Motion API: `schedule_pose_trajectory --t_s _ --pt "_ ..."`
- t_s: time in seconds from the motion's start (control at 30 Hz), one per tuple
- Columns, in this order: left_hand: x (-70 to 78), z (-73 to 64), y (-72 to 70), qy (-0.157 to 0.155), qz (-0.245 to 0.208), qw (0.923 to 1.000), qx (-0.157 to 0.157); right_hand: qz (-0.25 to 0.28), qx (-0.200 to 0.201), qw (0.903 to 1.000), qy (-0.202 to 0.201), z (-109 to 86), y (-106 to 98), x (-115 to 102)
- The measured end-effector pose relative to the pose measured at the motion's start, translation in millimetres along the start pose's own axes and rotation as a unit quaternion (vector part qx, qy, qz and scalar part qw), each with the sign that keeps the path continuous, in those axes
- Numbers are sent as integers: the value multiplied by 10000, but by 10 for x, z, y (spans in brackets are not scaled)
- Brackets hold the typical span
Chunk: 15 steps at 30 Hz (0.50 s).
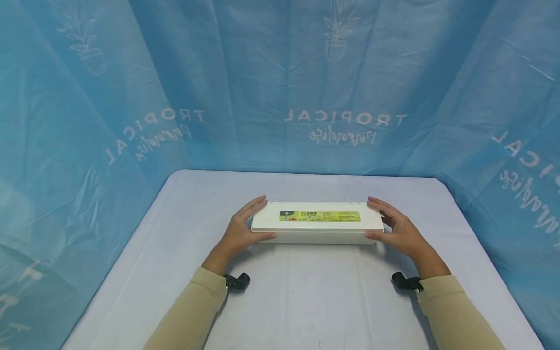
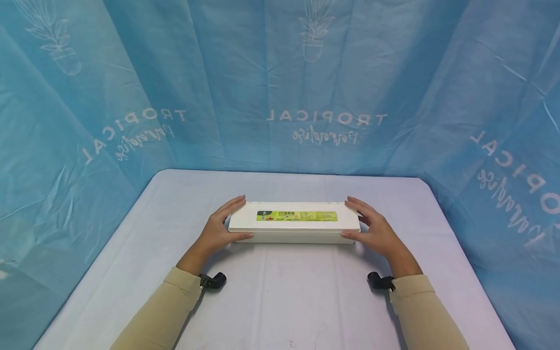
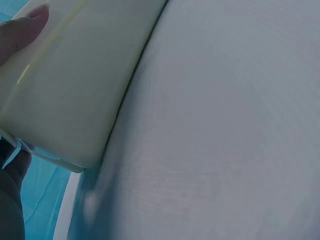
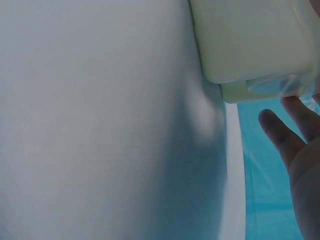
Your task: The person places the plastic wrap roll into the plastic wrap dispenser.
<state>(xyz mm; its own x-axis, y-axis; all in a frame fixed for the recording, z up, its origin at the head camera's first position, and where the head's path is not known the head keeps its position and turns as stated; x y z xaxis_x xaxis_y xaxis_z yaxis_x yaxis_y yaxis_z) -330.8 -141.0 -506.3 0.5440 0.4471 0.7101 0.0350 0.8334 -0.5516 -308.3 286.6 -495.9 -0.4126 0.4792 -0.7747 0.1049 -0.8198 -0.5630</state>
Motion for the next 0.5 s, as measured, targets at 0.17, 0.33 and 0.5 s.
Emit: schedule_pose_trajectory --t_s 0.17,0.33,0.5 --pt "1 26 -10 -2 -68 10000 -31 96 -48 9999 -87 22 -2 -9" --pt "-12 55 -8 -127 -95 9997 -164 208 -69 9998 -8 24 -2 12" --pt "-22 76 -4 -345 -106 9986 -379 185 -104 9996 173 13 12 27"
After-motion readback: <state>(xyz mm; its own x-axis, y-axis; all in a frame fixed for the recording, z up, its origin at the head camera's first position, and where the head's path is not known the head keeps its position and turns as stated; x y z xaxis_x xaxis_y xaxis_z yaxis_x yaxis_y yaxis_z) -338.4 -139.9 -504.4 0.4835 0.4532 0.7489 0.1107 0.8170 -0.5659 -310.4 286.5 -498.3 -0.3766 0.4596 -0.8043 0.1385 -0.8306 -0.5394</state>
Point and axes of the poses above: each hand's wrist, its own z-axis towards the middle knuckle, its own y-axis out of the palm, x = y × z, the point moved 7 cm from there along z, towards the middle knuckle, and after that the axes turned 2 degrees about y, right-handed, at the moved point
